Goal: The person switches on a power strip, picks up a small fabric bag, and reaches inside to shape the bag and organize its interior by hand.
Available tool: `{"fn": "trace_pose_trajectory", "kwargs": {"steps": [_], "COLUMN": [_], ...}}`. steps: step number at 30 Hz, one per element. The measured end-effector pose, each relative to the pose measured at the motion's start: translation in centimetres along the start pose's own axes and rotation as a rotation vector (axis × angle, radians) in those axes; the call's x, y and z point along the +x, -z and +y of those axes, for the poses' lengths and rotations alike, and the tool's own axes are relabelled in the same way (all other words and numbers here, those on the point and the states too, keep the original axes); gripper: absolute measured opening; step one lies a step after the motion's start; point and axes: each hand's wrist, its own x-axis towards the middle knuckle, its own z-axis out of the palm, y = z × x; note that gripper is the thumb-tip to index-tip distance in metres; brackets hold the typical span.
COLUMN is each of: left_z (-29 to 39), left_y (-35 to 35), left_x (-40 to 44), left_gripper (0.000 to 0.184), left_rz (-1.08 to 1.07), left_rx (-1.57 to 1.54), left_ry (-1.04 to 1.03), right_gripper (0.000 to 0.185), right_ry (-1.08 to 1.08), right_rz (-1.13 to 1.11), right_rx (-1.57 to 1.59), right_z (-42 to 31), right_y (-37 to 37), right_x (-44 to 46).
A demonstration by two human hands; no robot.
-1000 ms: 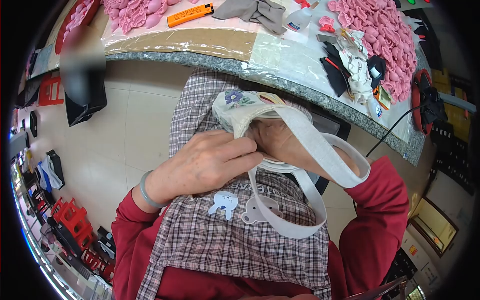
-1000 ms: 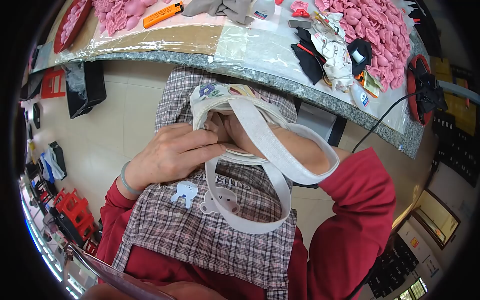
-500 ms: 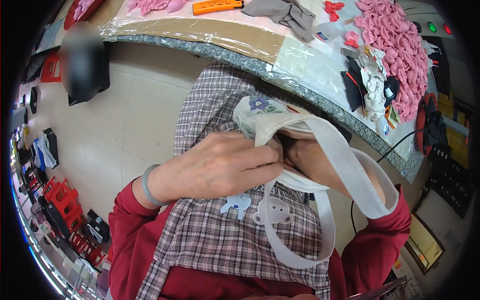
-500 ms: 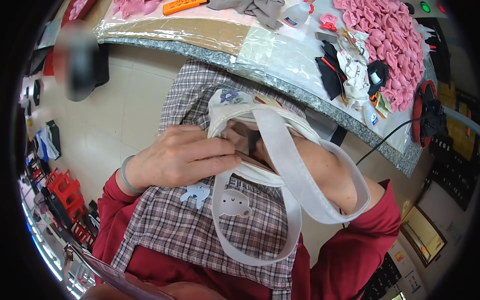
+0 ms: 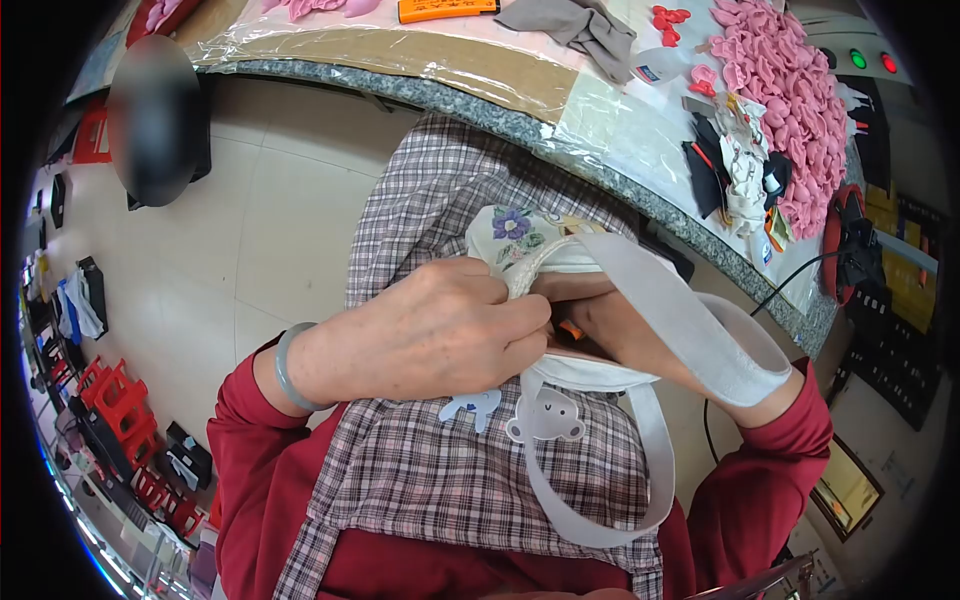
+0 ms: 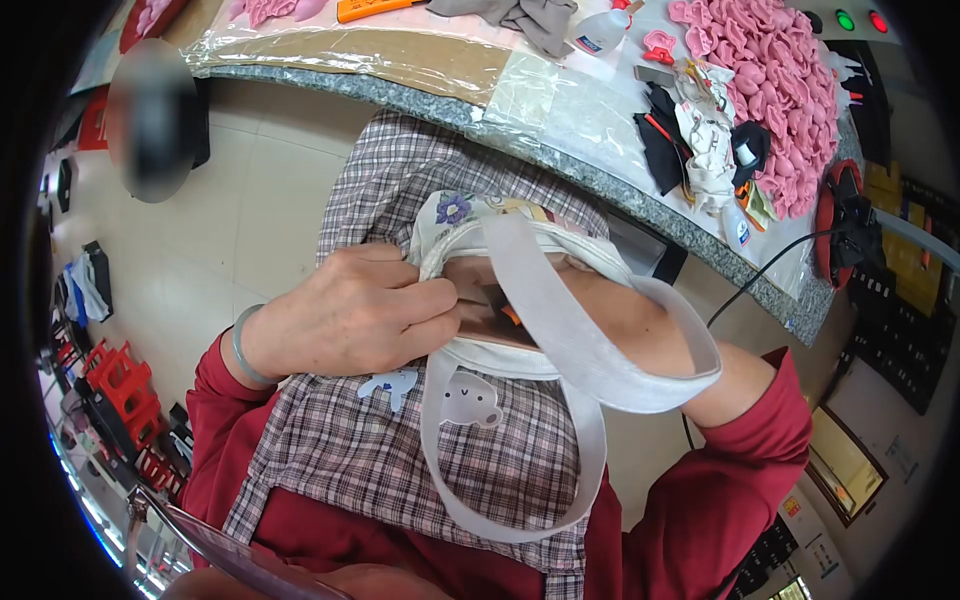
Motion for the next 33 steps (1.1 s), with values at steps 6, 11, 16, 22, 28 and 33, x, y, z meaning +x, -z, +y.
{"fn": "trace_pose_trajectory", "kwargs": {"steps": [6, 11, 16, 22, 28, 33], "left_z": [-0.8, -1.1, -2.2, -3.8, -2.7, -0.8], "left_y": [0.9, 2.1, -1.2, -2.1, -1.8, 1.1], "left_x": [-0.2, 3.2, 5.7, 6.9, 5.8, 4.7], "left_gripper": [0.038, 0.045, 0.016, 0.01, 0.014, 0.018], "left_rz": [0.078, 0.342, 0.175, 0.346, 0.338, 0.402], "left_rx": [-0.331, -0.363, -0.145, -0.071, -0.117, -0.144], "left_ry": [0.026, 0.225, 0.307, 0.308, 0.326, 0.304], "right_gripper": [0.037, 0.034, 0.029, 0.027, 0.027, 0.028], "right_ry": [-0.008, -0.084, 0.044, -0.061, -0.165, -0.421], "right_rz": [0.003, -0.105, 0.034, 0.02, -0.087, -0.308], "right_rx": [0.062, 0.079, -0.197, -0.197, -0.208, -0.118], "right_z": [1.1, -3.0, -2.3, -2.2, -3.6, -4.7], "right_y": [-1.6, 1.3, -1.0, -0.2, 0.3, 1.8], "right_x": [0.3, 1.5, 0.0, -0.5, -0.3, 0.5]}}
